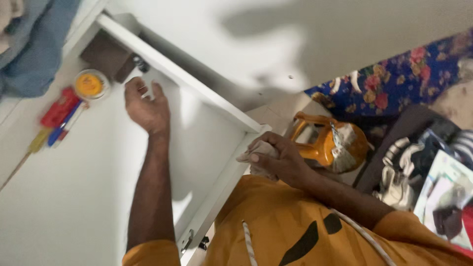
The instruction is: The person organizes various small items into a white drawer. They wipe a black cylindrical object with a cloth and place it in the drawer, followed by a green object, a roll of black tape, a brown wallet, a white cloth, a black pouch, a plastic bag of pens, a notebook, and several small boxes. The person handles each item individually, wiping some before placing them inside.
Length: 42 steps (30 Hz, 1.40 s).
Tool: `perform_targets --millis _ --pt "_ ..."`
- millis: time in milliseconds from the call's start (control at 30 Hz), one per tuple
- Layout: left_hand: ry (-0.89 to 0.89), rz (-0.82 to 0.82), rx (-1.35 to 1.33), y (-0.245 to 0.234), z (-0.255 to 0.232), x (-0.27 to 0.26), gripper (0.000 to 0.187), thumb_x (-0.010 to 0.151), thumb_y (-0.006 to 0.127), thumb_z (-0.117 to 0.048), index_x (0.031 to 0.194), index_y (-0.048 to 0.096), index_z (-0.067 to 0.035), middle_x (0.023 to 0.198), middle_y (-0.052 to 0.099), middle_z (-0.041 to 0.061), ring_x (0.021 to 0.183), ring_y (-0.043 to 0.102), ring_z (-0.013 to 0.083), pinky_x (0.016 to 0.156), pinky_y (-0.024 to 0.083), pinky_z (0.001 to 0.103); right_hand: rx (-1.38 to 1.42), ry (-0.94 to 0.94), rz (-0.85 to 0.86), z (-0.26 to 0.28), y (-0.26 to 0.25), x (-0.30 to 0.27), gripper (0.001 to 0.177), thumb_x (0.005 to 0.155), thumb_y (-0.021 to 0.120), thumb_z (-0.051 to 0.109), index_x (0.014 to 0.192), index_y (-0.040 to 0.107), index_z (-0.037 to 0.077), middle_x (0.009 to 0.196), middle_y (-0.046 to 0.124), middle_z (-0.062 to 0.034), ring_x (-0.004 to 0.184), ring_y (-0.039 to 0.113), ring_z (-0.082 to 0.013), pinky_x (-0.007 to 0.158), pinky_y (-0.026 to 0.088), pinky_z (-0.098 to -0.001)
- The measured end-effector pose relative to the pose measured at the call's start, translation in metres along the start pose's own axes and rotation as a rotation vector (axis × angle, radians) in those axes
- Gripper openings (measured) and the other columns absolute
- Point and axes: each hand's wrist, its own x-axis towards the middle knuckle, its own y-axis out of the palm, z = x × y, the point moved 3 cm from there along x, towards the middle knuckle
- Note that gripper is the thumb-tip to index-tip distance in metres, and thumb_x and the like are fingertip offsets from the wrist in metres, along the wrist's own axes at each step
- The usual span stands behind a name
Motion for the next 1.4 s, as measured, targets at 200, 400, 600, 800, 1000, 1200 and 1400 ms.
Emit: perform_targets --millis 200,400,600,800,1000,1200,1400 --pt "0.193 0.219 -0.256 -0.067 -0.095 -0.043 0.026 0.107 0.072 0.002 0.127 0.056 0.009 0.118 0.066 0.02 0.105 0.072 0.0254 0.087 0.066 0.033 0.159 -0.035 0.087 0.002 -0.028 -0.008 0.037 0.096 0.074 0.03 0.121 0.062 0.006 0.092 0.072 -0.0083 0.064 0.065 -0.008 0.047 0.052 -0.0228" --pt "0.359 0.547 -0.155 -0.101 -0.205 -0.154 0.032 0.111 0.064 -0.002 0.137 0.047 0.006 0.124 0.057 0.024 0.116 0.069 0.0296 0.098 0.064 0.035 0.285 -0.219 0.091 -0.019 -0.073 -0.041 0.049 0.107 0.061 0.042 0.139 0.057 0.006 0.102 0.065 -0.004 0.084 0.063 -0.01 0.069 0.056 -0.027" --pt "0.668 0.704 -0.184 -0.007 -0.313 -0.245 0.072 0.081 0.079 -0.011 0.141 0.044 0.006 0.136 0.053 0.031 0.124 0.056 0.0416 0.09 0.057 0.046 0.514 0.014 0.09 -0.055 -0.146 -0.08 0.059 0.104 0.051 0.027 0.16 0.043 0.008 0.102 0.06 -0.0126 0.088 0.059 -0.0183 0.075 0.052 -0.0307" --pt "0.265 1.06 -0.207 0.062 -0.359 -0.305 0.065 0.087 0.076 -0.006 0.145 0.05 0.003 0.135 0.059 0.022 0.118 0.066 0.03 0.084 0.064 0.034 0.565 -0.108 0.015 -0.093 -0.234 -0.124 0.063 0.1 0.054 0.014 0.16 0.038 0.007 0.135 0.061 -0.0102 0.118 0.062 -0.0188 0.099 0.055 -0.032" --pt "0.119 1.282 -0.388 0.122 -0.388 -0.348 0.058 0.09 0.064 0.002 0.145 0.048 0.005 0.136 0.056 0.021 0.115 0.066 0.0253 0.088 0.063 0.034 0.223 -0.182 -0.22 -0.125 -0.304 -0.17 0.053 0.099 0.062 0.008 0.15 0.049 0.003 0.134 0.065 -0.0152 0.121 0.065 -0.0212 0.102 0.055 -0.0338" --pt "-0.21 1.486 -0.548 0.174 -0.404 -0.363 0.06 0.095 0.064 -0.003 0.15 0.042 0.003 0.135 0.06 0.019 0.121 0.065 0.024 0.098 0.058 0.035 0.452 -0.196 -0.397 -0.15 -0.342 -0.175 0.054 0.097 0.073 0.017 0.144 0.053 -0.001 0.132 0.064 -0.0149 0.124 0.063 -0.0206 0.106 0.054 -0.0329" --pt "-0.347 1.742 -0.647 0.226 -0.433 -0.355 0.072 0.097 0.061 -0.015 0.159 0.025 -0.006 0.135 0.058 0.017 0.116 0.063 0.0213 0.095 0.056 0.034 0.346 -0.108 -0.679 -0.141 -0.366 -0.163 0.056 0.092 0.076 0.016 0.14 0.056 -0.002 0.13 0.067 -0.0169 0.113 0.069 -0.0205 0.098 0.058 -0.0345"
